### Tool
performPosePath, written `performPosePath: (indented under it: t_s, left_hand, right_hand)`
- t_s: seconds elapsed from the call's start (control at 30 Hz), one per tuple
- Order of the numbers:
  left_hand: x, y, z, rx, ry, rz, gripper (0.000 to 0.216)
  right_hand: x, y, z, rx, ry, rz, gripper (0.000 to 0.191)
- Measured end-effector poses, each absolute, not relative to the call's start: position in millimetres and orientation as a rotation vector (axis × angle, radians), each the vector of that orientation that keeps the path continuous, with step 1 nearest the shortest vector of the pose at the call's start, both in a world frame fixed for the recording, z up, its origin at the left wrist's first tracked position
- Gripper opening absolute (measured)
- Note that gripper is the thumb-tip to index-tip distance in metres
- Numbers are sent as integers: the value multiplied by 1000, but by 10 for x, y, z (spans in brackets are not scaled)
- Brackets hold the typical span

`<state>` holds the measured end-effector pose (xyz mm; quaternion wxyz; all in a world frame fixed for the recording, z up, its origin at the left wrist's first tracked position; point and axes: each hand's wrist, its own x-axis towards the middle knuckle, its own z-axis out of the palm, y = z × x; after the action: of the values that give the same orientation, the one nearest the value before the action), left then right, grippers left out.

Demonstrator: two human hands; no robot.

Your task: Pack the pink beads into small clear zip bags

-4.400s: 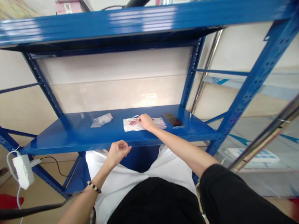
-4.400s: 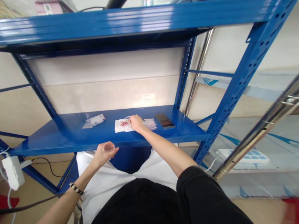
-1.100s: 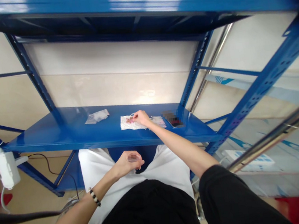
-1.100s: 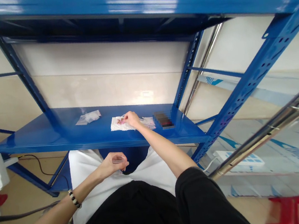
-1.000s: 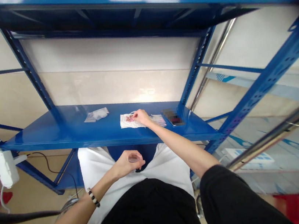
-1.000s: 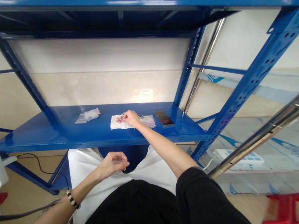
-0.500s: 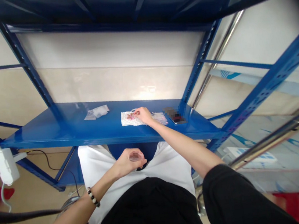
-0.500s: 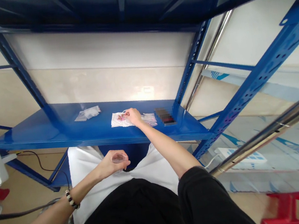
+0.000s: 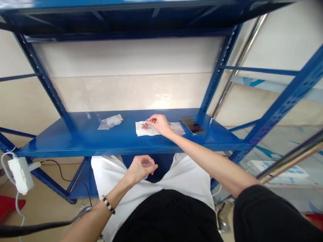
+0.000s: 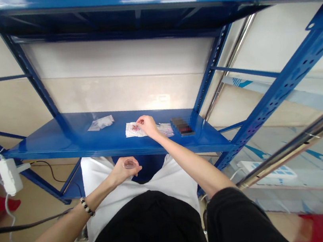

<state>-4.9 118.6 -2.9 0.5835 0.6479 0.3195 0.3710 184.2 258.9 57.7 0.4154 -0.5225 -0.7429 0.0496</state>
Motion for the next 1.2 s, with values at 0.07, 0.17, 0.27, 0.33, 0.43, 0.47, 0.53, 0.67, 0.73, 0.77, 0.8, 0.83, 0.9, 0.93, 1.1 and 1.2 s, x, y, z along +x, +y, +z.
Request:
performPosePath:
  t_s: [0.07, 0.17, 0.27, 0.33, 0.43, 0.47, 0.53, 0.67, 0.73, 0.77, 0.8, 0.83, 0.9, 0.93, 1.1, 1.2]
  left_hand:
    - [-85, 1232, -17, 1505, 807, 899, 27]
    - [-102, 1296, -43, 1551, 832, 929, 23]
    - [-66, 1286, -127, 1743, 827, 913, 18]
    - [-26, 1230, -192, 1864, 829, 866, 14]
    - [20, 1123, -239, 1873, 808, 808, 15]
    - [28, 1092, -232, 1826, 794, 800, 17]
    - [33, 1046, -185, 1649, 746, 790, 19]
    - [11, 1008, -29, 1186, 570, 780, 28]
    - [-8, 1001, 31, 1086, 495, 787, 29]
    - [-18, 996, 50, 1070, 472, 796, 29]
    - [-28, 991, 63, 1063, 459, 807, 29]
    - [-37, 985, 70, 1061, 454, 818, 28]
    - [-52, 970, 73, 1067, 463, 826, 28]
    - [-58, 963, 73, 1071, 474, 826, 28]
    - [-73, 975, 111, 1121, 505, 754, 30]
    - [-82, 1015, 160, 1178, 499, 710, 32]
  right_hand:
    - [1731, 2170, 600, -1145, -1883, 166, 6]
    - [1607, 1441, 521, -1031, -1951, 249, 7]
    - [1580, 910, 328, -1070, -1925, 295, 11]
    - [1597, 749, 194, -1088, -1953, 330, 13]
    - [1626, 709, 77, -1070, -2053, 346, 15]
    - [1633, 721, 71, -1062, -2065, 340, 15]
    - [1657, 757, 104, -1049, -2020, 336, 19]
    - [1800, 831, 245, -1078, -1753, 329, 24]
    - [1906, 871, 278, -1112, -1672, 290, 26]
    - [1955, 897, 279, -1124, -1649, 274, 26]
    - [1998, 933, 272, -1130, -1633, 263, 25]
    - [2032, 985, 261, -1134, -1624, 254, 25]
    - [2073, 1158, 246, -1152, -1625, 230, 26]
    - [2082, 1287, 249, -1169, -1640, 212, 26]
    - [2062, 2184, 390, -1422, -1831, 234, 19]
    - [2027, 2612, 481, -1573, -1847, 227, 15]
